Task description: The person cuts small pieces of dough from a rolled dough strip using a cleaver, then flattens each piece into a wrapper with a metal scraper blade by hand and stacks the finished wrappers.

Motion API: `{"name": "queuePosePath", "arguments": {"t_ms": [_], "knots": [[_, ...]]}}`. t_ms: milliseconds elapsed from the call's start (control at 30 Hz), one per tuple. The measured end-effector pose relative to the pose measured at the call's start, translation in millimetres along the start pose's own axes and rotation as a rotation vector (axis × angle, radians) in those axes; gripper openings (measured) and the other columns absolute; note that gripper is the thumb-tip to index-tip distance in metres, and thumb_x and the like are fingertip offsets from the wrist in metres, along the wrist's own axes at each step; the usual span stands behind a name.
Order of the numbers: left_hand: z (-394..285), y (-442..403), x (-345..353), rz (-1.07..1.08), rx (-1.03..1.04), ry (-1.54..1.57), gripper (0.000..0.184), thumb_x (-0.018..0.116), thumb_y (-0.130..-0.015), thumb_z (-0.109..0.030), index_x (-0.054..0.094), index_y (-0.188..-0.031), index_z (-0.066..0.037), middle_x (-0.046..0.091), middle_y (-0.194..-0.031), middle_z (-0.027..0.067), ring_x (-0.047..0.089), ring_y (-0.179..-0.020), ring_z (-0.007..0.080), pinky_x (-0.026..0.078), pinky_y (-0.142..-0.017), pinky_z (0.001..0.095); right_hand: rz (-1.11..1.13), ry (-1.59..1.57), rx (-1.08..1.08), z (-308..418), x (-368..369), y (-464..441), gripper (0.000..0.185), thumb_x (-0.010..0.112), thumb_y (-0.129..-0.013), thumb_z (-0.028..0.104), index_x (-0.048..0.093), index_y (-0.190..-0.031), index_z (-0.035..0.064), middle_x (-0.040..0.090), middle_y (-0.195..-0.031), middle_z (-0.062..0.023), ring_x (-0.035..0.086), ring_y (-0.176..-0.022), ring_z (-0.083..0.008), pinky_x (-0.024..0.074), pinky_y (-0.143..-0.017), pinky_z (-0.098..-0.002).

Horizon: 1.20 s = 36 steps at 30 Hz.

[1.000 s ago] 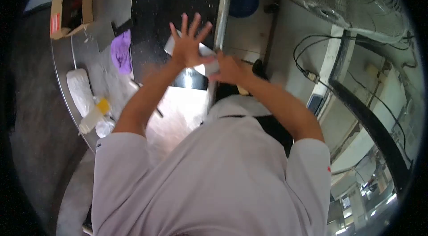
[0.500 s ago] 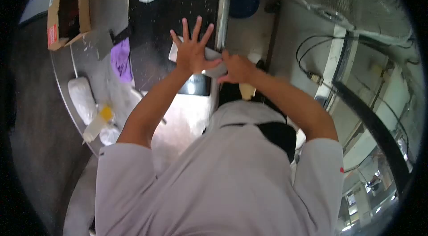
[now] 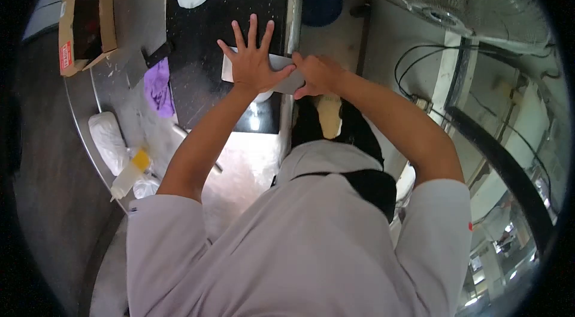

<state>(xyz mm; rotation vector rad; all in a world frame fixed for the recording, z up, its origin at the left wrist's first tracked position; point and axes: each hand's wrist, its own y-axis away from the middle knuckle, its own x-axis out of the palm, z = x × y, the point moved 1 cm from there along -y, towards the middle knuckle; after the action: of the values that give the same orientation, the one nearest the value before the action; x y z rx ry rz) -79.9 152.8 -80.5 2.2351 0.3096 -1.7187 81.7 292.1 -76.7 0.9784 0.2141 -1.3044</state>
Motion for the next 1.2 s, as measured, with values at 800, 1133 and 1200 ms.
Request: {"name": "queuePosePath", "arguments": {"t_ms": [800, 1133, 1200], "knots": [[2, -7, 11, -0.109, -0.045, -0.05, 0.121, 0.065, -0.07, -0.086, 0.026, -0.166, -0.022, 0.01, -0.173, 0.0199, 0.002, -0.155, 0.0551, 0.003, -0.106, 0.0872, 0.094, -0.065, -0.062, -1, -23, -17, 0.082, 0.094, -0.067, 0.038, 0.048, -0.122, -0.0025, 0.07, -0.093, -0.0282, 0.07, -0.097, -0.0465, 0.0552, -0.084, -0.0532], [9, -19, 4, -0.113, 0.004, -0.059, 0.119, 0.063, -0.073, -0.088, 0.022, -0.166, -0.027, 0.01, -0.172, 0.0207, 0.005, -0.154, 0.0576, 0.007, -0.109, 0.0858, -0.025, -0.007, -0.138, 1, -25, -18, 0.087, 0.092, -0.067, 0.048, 0.049, -0.124, -0.0008, 0.07, -0.094, -0.0278, 0.07, -0.098, -0.0462, 0.0557, -0.084, -0.0516], [10, -39, 11, -0.139, 0.016, -0.068, 0.12, 0.063, -0.072, -0.089, 0.022, -0.166, -0.028, 0.01, -0.173, 0.0196, 0.006, -0.154, 0.0574, 0.009, -0.108, 0.0865, -0.004, -0.112, -0.132, -18, -20, -23, 0.086, 0.093, -0.067, 0.045, 0.049, -0.126, -0.0003, 0.07, -0.097, -0.0276, 0.071, -0.099, -0.045, 0.0561, -0.084, -0.0506]]}}
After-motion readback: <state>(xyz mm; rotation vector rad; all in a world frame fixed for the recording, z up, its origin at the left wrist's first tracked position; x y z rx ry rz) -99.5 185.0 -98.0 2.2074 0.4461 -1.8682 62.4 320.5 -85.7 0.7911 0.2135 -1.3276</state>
